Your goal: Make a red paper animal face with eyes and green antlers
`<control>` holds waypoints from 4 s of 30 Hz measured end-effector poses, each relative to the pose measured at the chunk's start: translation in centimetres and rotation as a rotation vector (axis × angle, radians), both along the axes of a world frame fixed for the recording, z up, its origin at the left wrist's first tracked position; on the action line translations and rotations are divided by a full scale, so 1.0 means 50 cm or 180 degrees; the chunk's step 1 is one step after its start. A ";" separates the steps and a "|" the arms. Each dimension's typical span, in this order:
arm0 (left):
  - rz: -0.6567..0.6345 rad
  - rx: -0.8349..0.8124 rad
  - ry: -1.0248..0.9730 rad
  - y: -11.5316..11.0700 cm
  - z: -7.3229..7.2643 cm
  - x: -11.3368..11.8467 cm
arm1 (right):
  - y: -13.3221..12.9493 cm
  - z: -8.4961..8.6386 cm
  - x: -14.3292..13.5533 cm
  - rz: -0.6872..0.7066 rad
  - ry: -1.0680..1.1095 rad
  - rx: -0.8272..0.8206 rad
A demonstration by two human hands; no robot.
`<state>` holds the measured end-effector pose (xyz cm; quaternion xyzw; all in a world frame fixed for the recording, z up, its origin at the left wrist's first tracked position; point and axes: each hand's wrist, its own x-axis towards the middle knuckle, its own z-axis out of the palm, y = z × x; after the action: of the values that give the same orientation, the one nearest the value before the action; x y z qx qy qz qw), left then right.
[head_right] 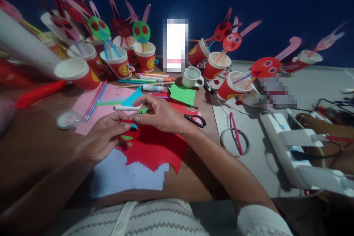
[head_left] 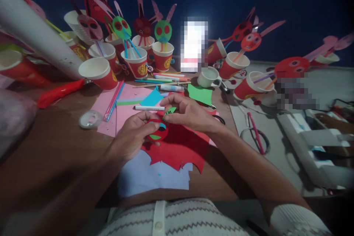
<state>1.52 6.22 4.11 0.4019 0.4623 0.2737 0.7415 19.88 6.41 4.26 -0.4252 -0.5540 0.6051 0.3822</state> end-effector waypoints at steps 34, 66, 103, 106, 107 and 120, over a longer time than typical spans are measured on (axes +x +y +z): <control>-0.0027 0.0318 0.0320 -0.008 -0.013 -0.001 | -0.015 0.007 -0.006 0.0238 -0.0279 0.0609; 0.0359 0.5247 0.0495 -0.022 0.020 -0.039 | -0.076 0.065 -0.021 -0.0550 -0.1932 0.4764; 0.0687 0.1336 0.0294 -0.025 0.009 0.002 | -0.058 0.022 -0.040 -0.0588 -0.1614 0.1968; 0.0702 0.1298 0.0334 -0.024 0.010 0.003 | -0.058 0.023 -0.040 -0.0583 -0.1611 0.1931; 0.0702 0.1290 0.0359 -0.023 0.010 0.003 | -0.058 0.023 -0.041 -0.0588 -0.1614 0.1928; 0.0665 0.1050 0.0332 -0.016 -0.001 -0.003 | -0.054 0.019 -0.040 -0.0512 -0.0927 0.1394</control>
<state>1.37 5.42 4.08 0.4814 0.4882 0.3999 0.6083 17.86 3.74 5.18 -0.4576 -0.6852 0.3711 0.4282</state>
